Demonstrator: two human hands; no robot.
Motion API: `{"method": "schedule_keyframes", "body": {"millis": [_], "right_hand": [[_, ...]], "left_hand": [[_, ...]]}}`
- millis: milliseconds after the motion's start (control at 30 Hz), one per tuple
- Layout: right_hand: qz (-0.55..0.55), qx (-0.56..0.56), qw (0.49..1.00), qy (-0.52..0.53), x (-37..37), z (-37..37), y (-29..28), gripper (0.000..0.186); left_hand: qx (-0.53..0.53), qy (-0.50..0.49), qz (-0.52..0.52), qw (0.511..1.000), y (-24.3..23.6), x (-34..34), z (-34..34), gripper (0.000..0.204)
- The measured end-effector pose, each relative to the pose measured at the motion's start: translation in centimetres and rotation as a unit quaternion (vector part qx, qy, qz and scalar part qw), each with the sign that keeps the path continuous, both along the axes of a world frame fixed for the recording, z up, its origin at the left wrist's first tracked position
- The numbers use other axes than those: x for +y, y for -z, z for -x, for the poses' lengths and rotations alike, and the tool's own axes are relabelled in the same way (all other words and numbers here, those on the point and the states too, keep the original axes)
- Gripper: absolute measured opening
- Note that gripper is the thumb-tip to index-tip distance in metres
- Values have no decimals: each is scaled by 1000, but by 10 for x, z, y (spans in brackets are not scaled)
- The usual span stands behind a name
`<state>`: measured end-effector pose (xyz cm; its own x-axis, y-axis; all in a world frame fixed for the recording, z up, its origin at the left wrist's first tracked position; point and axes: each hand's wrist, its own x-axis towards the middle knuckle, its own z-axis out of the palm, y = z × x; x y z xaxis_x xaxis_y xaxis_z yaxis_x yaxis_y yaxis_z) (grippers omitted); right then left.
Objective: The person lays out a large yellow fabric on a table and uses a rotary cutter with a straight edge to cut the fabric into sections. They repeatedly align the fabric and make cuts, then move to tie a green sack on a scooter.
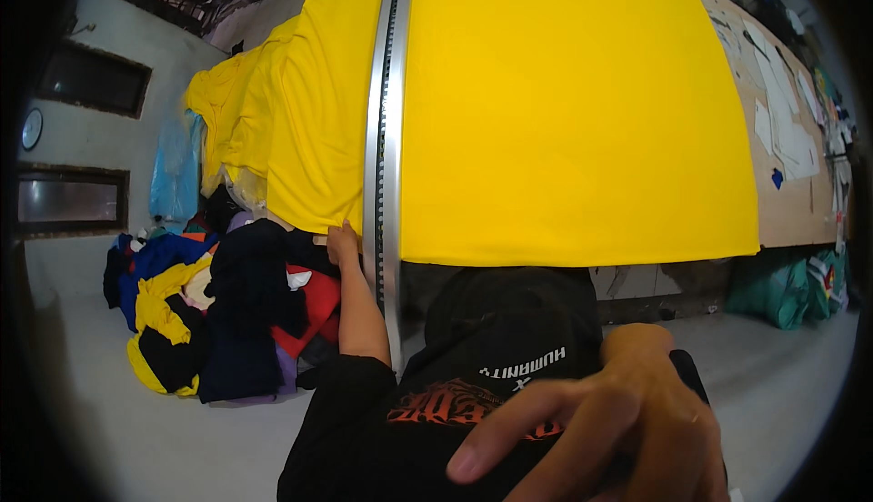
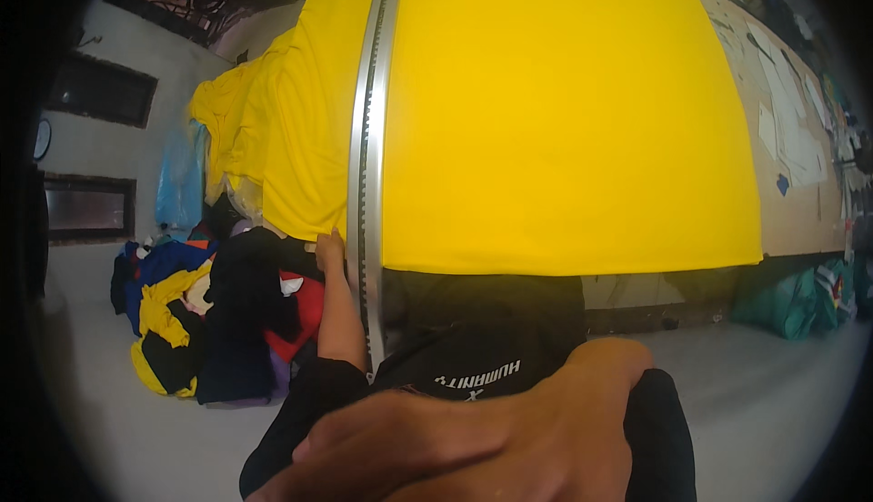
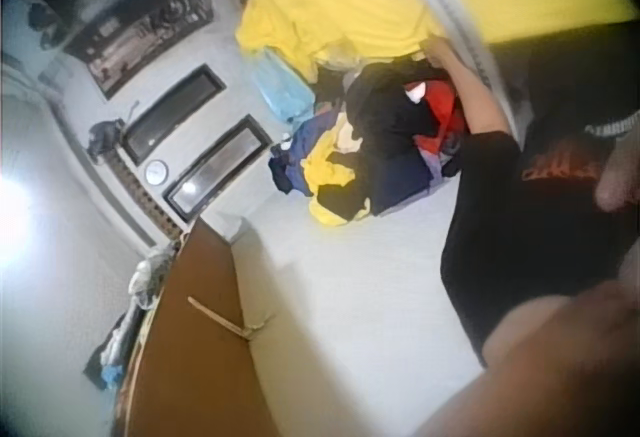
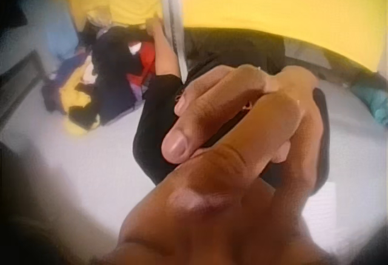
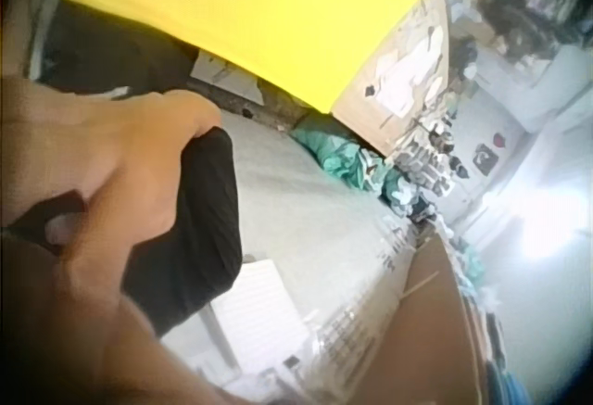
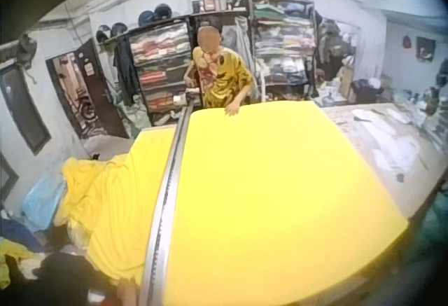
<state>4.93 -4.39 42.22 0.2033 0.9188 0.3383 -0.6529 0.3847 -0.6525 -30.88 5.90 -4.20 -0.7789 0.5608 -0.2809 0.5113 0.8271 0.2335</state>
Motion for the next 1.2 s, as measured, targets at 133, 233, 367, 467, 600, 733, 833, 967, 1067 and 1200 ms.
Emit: {"method": "schedule_keyframes", "body": {"millis": [133,233,367,467,600,733,833,967,1067,1200], "right_hand": [[32,52,998,19,-7,-4,-2,18],[43,65,997,23,-7,-17,0,13],[46,68,996,41,-14,-35,2,8],[51,78,994,51,-21,-47,3,8],[41,21,983,178,-14,-53,-1,12],[-137,48,989,3,29,-142,65,12],[-37,-190,979,-71,37,-233,135,12],[233,-283,912,-184,30,-292,204,30],[402,-46,909,-98,12,-316,175,40],[328,-205,921,45,12,-402,173,41]], "left_hand": [[-126,21,-62,990,33,3,47,40],[-256,-39,-176,950,24,8,44,36],[-370,-50,-363,854,-49,33,-4,38],[-464,-8,-446,765,-108,45,-37,36],[-462,129,-519,708,-191,55,-118,33],[-485,161,-533,675,-246,53,-205,30],[-471,185,-534,678,-274,30,-274,21],[-499,383,-357,690,-288,-29,-387,22],[-529,602,-257,540,-292,-49,-509,30],[-506,614,-265,545,-280,-57,-611,33]]}}
